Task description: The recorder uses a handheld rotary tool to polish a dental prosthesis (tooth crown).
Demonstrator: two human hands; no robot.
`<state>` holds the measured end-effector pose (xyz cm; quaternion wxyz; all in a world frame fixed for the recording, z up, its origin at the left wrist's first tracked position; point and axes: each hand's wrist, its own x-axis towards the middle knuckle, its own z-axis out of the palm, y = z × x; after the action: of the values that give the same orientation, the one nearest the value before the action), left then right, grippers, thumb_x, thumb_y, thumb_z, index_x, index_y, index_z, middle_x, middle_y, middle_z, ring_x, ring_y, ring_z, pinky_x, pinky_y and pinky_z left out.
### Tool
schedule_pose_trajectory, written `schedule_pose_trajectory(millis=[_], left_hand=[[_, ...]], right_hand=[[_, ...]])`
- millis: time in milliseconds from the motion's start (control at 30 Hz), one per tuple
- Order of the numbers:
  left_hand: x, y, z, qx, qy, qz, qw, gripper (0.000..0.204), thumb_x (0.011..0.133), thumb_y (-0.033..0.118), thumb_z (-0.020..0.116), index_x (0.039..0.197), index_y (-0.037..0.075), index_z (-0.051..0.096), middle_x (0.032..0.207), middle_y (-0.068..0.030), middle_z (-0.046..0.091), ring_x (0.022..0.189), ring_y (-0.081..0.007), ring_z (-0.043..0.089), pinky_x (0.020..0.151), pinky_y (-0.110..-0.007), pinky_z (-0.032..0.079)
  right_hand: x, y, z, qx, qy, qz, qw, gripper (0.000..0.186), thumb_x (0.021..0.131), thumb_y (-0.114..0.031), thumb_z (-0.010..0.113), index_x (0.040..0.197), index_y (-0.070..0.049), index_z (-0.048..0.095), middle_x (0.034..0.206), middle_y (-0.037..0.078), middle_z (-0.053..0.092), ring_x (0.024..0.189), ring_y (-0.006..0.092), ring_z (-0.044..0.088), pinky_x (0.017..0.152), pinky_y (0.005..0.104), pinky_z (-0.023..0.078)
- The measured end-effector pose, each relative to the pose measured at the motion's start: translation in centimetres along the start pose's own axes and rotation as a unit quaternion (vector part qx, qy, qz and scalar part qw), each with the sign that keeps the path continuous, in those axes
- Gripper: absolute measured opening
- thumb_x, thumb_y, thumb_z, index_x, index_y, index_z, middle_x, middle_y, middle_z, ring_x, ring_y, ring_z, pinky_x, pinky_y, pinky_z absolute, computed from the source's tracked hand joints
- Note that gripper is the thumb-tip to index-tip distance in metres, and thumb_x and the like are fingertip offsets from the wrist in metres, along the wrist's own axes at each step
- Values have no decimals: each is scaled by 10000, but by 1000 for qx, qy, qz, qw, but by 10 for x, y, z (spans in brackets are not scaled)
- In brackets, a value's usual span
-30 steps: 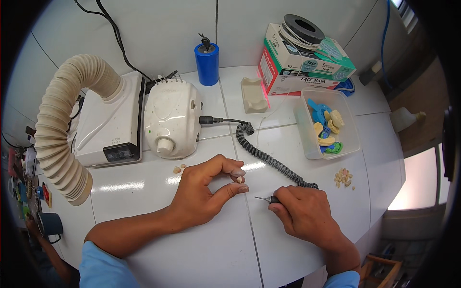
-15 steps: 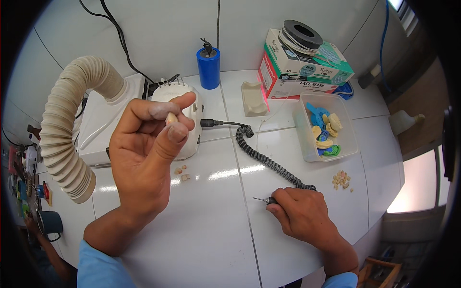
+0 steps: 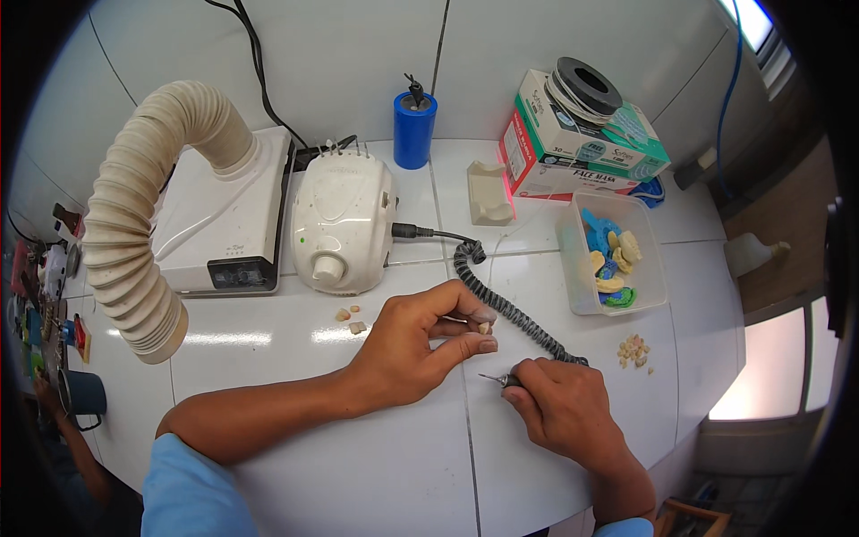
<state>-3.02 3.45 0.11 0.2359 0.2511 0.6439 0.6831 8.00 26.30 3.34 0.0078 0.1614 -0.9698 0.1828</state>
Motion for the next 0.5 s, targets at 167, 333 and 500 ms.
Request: schedule_pose_trajectory(millis=[167,333,500], left_hand=[[-5,-8,-7,35,-24,-17,999,162,1013,-52,750,1145,-52,657,1155,-145,743,1147,-204,759,1029,-336,650],[-4,-3,-6,102,-39,6,994,147,981,-44,789,1097,-59,700,1075,-150,793,1003,-195,799,951,-315,662],[-6,1,-5,177,-61,23,982,170,951,10,838,1085,-29,741,992,-126,833,874,-184,822,839,-297,665]], right_hand=[[2,3,-2,11,1,-5,1000,281,1019,-308,769,914,-94,620,729,55,593,612,271,637,545,409,490],[3,5,0,24,43,28,998,269,1024,-291,764,921,-95,611,716,57,578,606,269,631,538,412,475],[4,6,5,5,43,19,999,278,1021,-293,768,913,-95,605,727,52,572,601,269,622,536,410,471]])
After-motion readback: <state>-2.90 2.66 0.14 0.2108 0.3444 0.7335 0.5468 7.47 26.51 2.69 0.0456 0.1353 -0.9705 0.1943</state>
